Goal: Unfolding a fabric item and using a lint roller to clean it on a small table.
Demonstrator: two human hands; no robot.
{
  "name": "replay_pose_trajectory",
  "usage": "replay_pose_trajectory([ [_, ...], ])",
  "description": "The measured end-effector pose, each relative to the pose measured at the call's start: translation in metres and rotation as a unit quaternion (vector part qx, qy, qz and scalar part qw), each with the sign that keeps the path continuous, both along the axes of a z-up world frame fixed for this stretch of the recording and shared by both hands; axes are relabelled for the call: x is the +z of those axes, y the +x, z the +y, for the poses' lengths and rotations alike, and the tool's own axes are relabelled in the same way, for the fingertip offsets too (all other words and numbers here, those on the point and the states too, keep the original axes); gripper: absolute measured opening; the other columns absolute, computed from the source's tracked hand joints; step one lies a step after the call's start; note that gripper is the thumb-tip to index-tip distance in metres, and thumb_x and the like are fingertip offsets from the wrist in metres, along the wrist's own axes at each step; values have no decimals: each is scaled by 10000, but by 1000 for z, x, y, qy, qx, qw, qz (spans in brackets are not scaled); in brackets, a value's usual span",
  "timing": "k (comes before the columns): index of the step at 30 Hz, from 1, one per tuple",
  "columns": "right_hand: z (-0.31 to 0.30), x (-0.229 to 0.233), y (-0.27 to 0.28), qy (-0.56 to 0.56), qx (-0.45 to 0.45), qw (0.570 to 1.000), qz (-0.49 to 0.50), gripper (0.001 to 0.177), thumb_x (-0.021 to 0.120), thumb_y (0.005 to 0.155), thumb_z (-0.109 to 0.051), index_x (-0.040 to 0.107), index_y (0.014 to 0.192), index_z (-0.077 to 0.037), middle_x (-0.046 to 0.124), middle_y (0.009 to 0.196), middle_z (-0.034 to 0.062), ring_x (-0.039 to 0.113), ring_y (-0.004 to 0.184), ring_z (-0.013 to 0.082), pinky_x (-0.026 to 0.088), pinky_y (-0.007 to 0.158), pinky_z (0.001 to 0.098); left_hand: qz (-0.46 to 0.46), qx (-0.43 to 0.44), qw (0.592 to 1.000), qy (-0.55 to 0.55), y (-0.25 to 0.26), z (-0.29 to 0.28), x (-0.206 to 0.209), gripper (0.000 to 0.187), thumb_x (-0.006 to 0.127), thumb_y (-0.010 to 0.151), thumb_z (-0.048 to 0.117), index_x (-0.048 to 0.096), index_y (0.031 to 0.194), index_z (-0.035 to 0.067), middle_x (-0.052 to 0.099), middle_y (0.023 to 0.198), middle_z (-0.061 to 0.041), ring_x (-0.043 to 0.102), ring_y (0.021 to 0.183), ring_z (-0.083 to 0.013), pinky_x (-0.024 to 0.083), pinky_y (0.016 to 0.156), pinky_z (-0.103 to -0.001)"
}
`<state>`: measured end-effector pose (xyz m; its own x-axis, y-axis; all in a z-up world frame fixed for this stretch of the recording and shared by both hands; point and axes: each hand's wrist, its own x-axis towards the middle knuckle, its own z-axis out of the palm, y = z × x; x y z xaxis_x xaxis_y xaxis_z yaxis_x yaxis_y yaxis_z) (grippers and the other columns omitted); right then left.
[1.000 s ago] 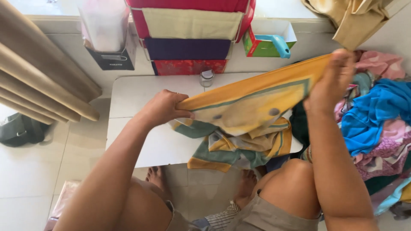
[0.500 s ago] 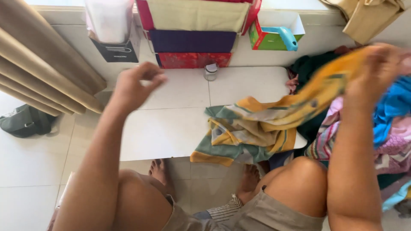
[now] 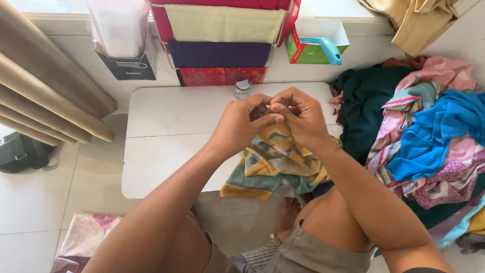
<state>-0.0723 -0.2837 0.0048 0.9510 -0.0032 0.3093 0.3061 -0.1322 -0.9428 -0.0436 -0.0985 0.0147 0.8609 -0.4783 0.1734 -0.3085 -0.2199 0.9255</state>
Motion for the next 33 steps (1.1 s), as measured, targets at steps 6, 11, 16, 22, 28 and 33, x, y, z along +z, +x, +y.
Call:
replay_pose_trajectory([
  [6, 7, -1, 1, 77, 147, 983, 75, 494, 665, 1016, -213, 429, 1431, -82, 546, 722, -56, 525, 561, 14, 450, 536, 150, -2, 53, 998, -18, 19, 34, -2, 110, 789, 928, 297, 808, 982, 203, 750, 785, -6, 669, 664, -125, 571, 648, -289],
  [11, -7, -10, 5, -42, 175, 973, 143, 227, 838, 843, -93, 702, 1019, -49, 623, 732, -29, 558, 607, 47, 461, 524, 173, -48, 129, 984, -115, 31, 57, -1, 99, 707, 1021, 234, 759, 1067, 164, 672, 776, 16, 634, 755, -73, 558, 737, -262],
  [16, -20, -21, 15, -52, 169, 974, 144, 146, 804, 896, -124, 708, 962, -36, 612, 709, -11, 542, 590, 43, 442, 508, 184, -14, 130, 970, -205, 38, 74, 2, 160, 544, 1104, 241, 654, 1108, 126, 655, 845, -43, 709, 775, -172, 641, 744, -329],
  [22, -43, -21, 17, -13, 168, 970, 177, 173, 608, 1057, -138, 683, 928, -50, 537, 666, -46, 501, 603, 23, 425, 528, 159, -71, 242, 949, -189, 52, 112, 0, 138, 494, 1140, 303, 574, 1098, 199, 583, 864, 22, 666, 781, -111, 607, 716, -261],
  [28, -73, -24, 24, -80, 182, 961, 193, 118, 686, 999, -131, 725, 917, -55, 592, 657, -42, 515, 585, 42, 429, 546, 186, -153, 386, 888, -201, 64, 157, 1, 96, 613, 1113, 221, 625, 1025, 184, 594, 864, 3, 584, 853, -103, 527, 799, -277],
  [33, -99, -27, 27, -172, 186, 938, 239, 176, 650, 993, -90, 759, 1075, 22, 666, 875, -25, 510, 727, 43, 423, 663, 183, -127, 438, 852, -257, 60, 200, 11, 125, 496, 1103, 241, 574, 1073, 148, 572, 992, 33, 564, 891, -58, 544, 894, -265],
])
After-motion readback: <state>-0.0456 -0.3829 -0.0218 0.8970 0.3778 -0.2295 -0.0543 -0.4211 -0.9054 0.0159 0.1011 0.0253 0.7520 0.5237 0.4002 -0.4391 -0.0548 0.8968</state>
